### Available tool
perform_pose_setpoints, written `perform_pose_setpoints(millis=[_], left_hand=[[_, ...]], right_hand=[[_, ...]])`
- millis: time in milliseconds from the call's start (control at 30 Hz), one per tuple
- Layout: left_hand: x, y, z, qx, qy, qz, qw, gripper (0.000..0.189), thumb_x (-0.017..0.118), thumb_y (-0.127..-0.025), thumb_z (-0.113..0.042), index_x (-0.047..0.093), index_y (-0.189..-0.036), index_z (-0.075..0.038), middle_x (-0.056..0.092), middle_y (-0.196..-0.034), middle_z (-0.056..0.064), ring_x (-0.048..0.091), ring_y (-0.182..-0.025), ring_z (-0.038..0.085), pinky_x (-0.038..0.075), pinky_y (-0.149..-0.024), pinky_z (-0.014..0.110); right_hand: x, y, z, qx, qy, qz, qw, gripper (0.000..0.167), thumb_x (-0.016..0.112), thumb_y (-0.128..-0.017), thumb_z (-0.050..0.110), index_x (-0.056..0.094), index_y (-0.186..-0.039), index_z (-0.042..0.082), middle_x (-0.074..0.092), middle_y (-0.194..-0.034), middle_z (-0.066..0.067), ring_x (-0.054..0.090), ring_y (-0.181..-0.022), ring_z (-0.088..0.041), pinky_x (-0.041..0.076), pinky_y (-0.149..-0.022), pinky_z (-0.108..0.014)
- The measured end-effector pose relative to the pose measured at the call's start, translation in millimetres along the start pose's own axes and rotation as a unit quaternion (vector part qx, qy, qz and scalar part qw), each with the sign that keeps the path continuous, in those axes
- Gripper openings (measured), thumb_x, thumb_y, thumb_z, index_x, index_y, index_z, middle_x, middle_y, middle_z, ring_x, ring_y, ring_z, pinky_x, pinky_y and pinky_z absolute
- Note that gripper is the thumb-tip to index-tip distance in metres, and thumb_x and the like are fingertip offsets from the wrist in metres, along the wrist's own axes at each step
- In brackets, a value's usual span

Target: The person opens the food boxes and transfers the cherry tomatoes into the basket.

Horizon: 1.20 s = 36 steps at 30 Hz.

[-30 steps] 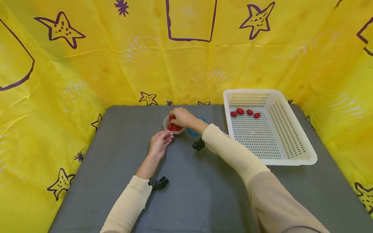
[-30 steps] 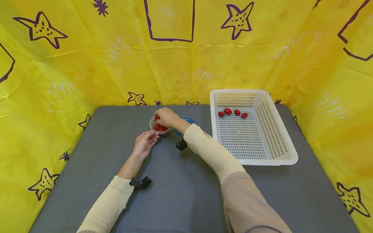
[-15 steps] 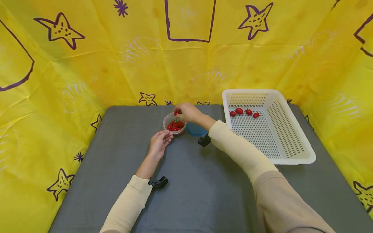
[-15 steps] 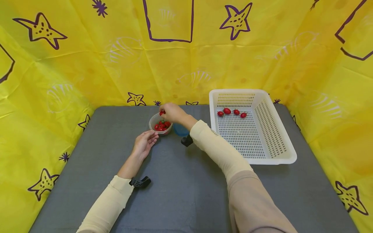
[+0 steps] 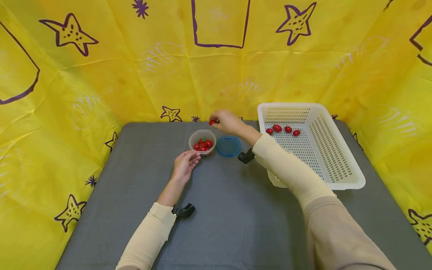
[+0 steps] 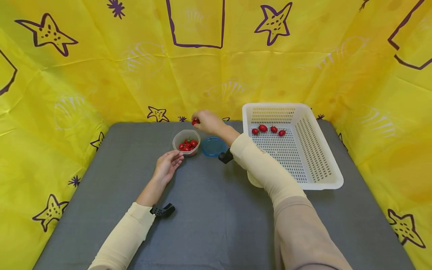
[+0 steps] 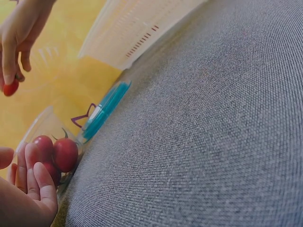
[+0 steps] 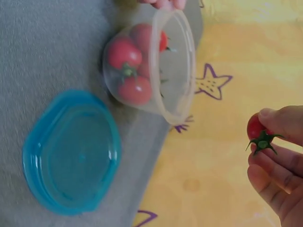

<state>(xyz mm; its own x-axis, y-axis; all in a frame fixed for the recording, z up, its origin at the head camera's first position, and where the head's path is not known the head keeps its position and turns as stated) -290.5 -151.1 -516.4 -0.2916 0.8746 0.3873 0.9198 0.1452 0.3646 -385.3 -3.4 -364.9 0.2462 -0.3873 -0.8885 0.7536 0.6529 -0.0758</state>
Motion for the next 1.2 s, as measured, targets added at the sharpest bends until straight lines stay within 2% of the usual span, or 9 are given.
perform_pose_setpoints(millis=[267,600,933,1200], left_hand=[[0.0,-0.2,-0.2,0.0,-0.005,0.003,1.0,0.006,0.055,-0.098,-0.009,0.055,-0.093,-0.007,0.07,-0.07,-0.005,0.066,-0.066,0.007,0.052,-0.07,0.022],[-1.1,-1.5,1.6,-0.005,-0.003,-0.008,1.0,0.005,0.055,-0.098,-0.01,0.056,-0.093,-0.007,0.07,-0.071,-0.004,0.066,-0.065,0.007,0.052,-0.07,0.021],[-1.0,-1.5,1.6,-0.006,-0.009,-0.011,0.9999,0.005,0.055,-0.098,-0.01,0.056,-0.094,-0.008,0.07,-0.071,-0.005,0.066,-0.066,0.007,0.052,-0.071,0.022],[-1.1,-1.7,1.9,-0.002,-0.005,-0.002,1.0,0.007,0.056,-0.097,-0.01,0.058,-0.091,-0.009,0.07,-0.072,-0.005,0.066,-0.066,0.007,0.052,-0.07,0.021]], right_hand=[[-24.3,7.5,-8.1,-0.006,-0.015,-0.03,0.9994,0.028,0.066,-0.091,0.009,0.065,-0.116,-0.004,0.069,-0.111,-0.019,0.065,-0.102,-0.031,0.053,-0.091,-0.039],[-50.7,20.6,-25.2,0.01,-0.021,-0.062,0.9978,0.022,0.065,-0.091,0.007,0.066,-0.11,-0.003,0.069,-0.107,-0.02,0.066,-0.097,-0.031,0.052,-0.087,-0.042],[-74.5,40.6,-52.1,0.063,-0.004,-0.079,0.9949,0.029,0.066,-0.091,0.012,0.065,-0.117,-0.001,0.069,-0.11,-0.02,0.064,-0.099,-0.032,0.051,-0.089,-0.045],[-86.0,55.6,-77.1,0.079,-0.017,-0.102,0.9915,0.026,0.066,-0.091,0.01,0.066,-0.113,-0.003,0.069,-0.107,-0.022,0.062,-0.095,-0.034,0.049,-0.088,-0.046]])
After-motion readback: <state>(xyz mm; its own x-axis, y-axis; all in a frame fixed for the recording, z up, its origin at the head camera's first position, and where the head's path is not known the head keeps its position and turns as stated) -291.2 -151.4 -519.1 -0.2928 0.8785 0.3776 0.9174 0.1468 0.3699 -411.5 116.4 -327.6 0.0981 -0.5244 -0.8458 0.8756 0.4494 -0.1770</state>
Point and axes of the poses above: each hand's wrist, its own y-axis away from the middle knuckle, its own x-axis out of the palm, z = x × y, the point moved 8 cm from there along -y, towards the middle knuckle
